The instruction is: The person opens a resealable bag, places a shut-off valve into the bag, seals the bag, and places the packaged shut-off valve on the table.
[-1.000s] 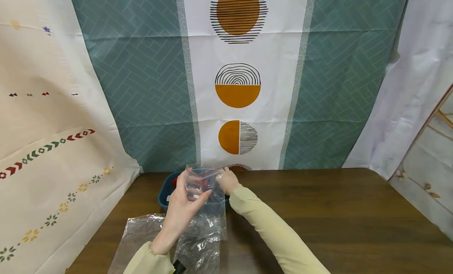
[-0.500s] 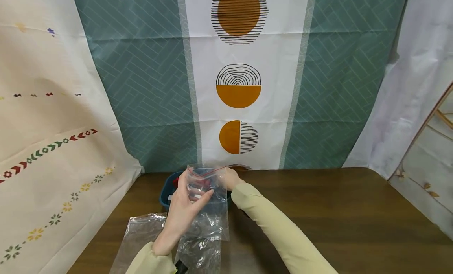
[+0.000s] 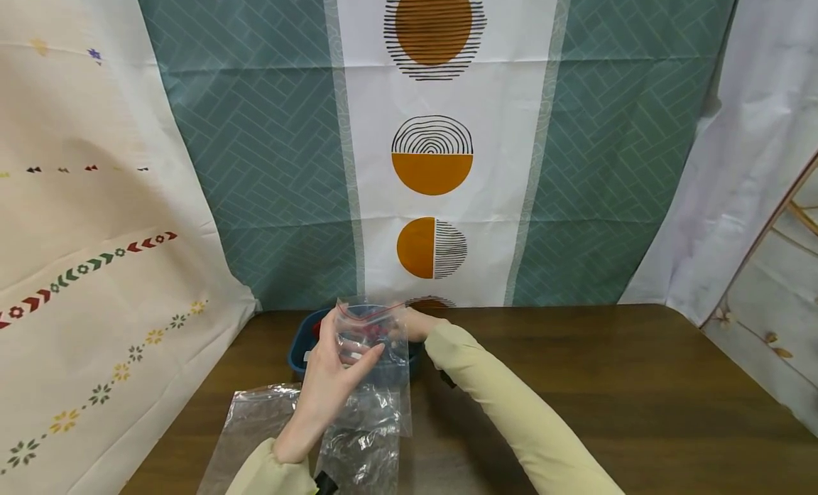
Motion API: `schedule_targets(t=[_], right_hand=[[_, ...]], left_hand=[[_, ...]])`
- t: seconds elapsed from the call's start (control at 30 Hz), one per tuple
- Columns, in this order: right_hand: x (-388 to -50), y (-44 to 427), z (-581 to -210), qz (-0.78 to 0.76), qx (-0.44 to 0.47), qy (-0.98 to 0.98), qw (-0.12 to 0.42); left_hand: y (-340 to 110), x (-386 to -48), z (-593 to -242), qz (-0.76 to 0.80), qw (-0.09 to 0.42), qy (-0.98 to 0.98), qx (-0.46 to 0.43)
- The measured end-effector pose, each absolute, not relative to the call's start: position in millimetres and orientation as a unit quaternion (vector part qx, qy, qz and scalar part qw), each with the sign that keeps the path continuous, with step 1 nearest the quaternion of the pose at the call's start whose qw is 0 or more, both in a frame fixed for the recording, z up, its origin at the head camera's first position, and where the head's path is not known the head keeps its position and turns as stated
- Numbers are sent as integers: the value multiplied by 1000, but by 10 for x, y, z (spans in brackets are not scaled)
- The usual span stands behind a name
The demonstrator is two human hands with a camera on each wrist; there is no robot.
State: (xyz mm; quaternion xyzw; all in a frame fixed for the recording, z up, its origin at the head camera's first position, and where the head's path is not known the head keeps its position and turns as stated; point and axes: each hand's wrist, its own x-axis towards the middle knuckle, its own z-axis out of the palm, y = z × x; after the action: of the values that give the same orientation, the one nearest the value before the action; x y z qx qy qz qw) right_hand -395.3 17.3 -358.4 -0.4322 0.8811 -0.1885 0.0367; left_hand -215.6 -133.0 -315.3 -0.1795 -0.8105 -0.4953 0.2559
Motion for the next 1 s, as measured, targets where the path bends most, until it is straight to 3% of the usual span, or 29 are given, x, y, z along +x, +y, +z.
schedule_targets(t=[0.13, 0.3, 0.43, 0.57, 1.0], right_hand=[[-3964, 180, -3564, -226, -407, 882, 67], [-4003, 187, -3516, -227, -463, 854, 63], [-4068, 196, -3492, -227, -474, 843, 113], [-4164, 229, -3532, -212, -467, 849, 125], [-3963, 514, -3104, -195, -420, 886, 1]], left_hand=[[-1324, -2155, -3154, -493, 255, -812, -181], [-1313, -2147, -3155, -491, 256, -813, -177], [-1289, -2152, -3152, -493, 250, -815, -176], [-1267, -2161, -3156, -493, 248, -814, -179], [-1187, -2208, -3159, -512, 238, -802, -196]])
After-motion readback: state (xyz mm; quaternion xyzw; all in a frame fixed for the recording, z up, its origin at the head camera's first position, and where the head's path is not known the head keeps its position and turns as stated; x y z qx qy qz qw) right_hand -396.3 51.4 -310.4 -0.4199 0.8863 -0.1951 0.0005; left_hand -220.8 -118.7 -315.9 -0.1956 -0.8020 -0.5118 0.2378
